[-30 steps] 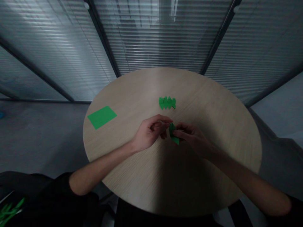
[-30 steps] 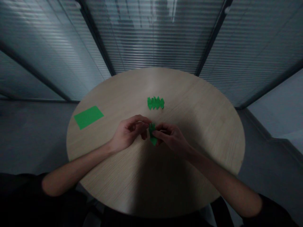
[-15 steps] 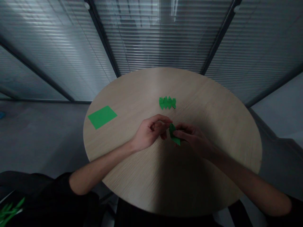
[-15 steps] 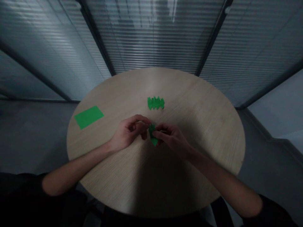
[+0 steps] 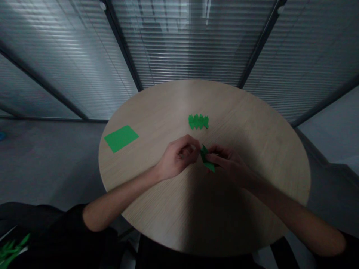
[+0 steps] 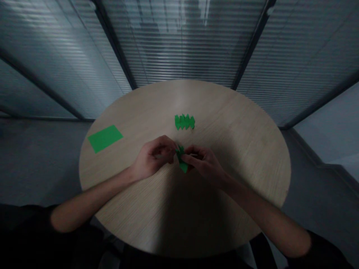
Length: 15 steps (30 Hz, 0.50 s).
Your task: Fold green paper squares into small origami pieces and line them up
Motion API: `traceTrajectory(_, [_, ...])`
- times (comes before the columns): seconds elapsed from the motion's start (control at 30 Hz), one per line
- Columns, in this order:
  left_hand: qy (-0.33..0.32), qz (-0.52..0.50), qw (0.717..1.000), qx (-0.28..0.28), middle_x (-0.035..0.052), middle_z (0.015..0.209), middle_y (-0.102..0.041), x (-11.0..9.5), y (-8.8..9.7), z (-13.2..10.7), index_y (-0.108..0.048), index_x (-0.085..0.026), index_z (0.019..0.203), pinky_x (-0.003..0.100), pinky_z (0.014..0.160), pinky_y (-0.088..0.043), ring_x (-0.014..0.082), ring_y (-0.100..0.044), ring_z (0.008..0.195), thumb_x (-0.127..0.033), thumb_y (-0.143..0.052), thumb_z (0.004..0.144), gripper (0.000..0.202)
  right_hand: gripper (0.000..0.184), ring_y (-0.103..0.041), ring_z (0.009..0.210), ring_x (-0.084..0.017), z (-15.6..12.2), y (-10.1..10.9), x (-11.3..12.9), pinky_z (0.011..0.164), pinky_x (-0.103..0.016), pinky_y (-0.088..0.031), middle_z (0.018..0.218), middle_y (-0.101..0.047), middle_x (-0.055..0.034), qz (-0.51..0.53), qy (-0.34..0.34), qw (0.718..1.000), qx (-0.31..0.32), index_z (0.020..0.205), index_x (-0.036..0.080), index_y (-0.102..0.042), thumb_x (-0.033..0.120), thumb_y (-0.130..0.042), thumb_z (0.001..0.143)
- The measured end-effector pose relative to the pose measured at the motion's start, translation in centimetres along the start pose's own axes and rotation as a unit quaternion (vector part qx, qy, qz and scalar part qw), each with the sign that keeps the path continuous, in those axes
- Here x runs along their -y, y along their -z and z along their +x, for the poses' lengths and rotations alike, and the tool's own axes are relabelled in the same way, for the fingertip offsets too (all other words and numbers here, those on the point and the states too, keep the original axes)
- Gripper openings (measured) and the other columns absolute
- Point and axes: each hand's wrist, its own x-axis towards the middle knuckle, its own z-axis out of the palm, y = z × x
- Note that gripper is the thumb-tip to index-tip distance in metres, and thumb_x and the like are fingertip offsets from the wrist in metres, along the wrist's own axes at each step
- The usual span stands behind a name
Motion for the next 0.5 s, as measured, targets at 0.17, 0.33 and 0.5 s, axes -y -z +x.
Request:
traceTrajectory(0.17, [-0.036,0.042,0.998,0.001,0.0049,0.086,-0.068,-0.09,0.1,0.05,-0.066,-0.017,0.101,0.023,0.059,-0.055,0.0115,-0.064,0.066,-0.022,-0.067,0.091,0.011,0.02,-0.059,0.063,-0.012,0.0,-0.02,-0.18,0.059,-0.025,-0.051,0.074,-0.064,0.0019,-0.014,0.015,1.0,0.002,0.09,0.022,-0.07,0.039,-0.078,0.086])
traceTrajectory(0.33, [-0.033,0.055,0.998,0.016,0.0048,0.087,-0.068,-0.25,0.1,0.07,-0.064,-0.016,0.099,0.024,0.061,-0.054,0.0126,-0.064,0.07,-0.023,-0.065,0.093,0.009,0.021,-0.061,0.067,-0.012,0.21,-0.06,-0.7,0.061,-0.026,-0.05,0.079,-0.067,0.001,-0.02,0.031,0.999,-0.027,0.093,0.023,-0.073,0.039,-0.083,0.083])
traceTrajectory(0.5, [-0.035,0.084,0.996,0.014,0.0028,0.083,-0.067,-0.31,0.05,0.0,-0.062,-0.016,0.1,0.023,0.06,-0.051,0.0114,-0.062,0.068,-0.024,-0.063,0.095,0.009,0.019,-0.06,0.073,-0.015,0.23,-0.25,-0.66,0.064,-0.028,-0.051,0.085,-0.065,-0.001,-0.044,0.055,0.996,-0.046,0.086,0.024,-0.075,0.041,-0.082,0.083])
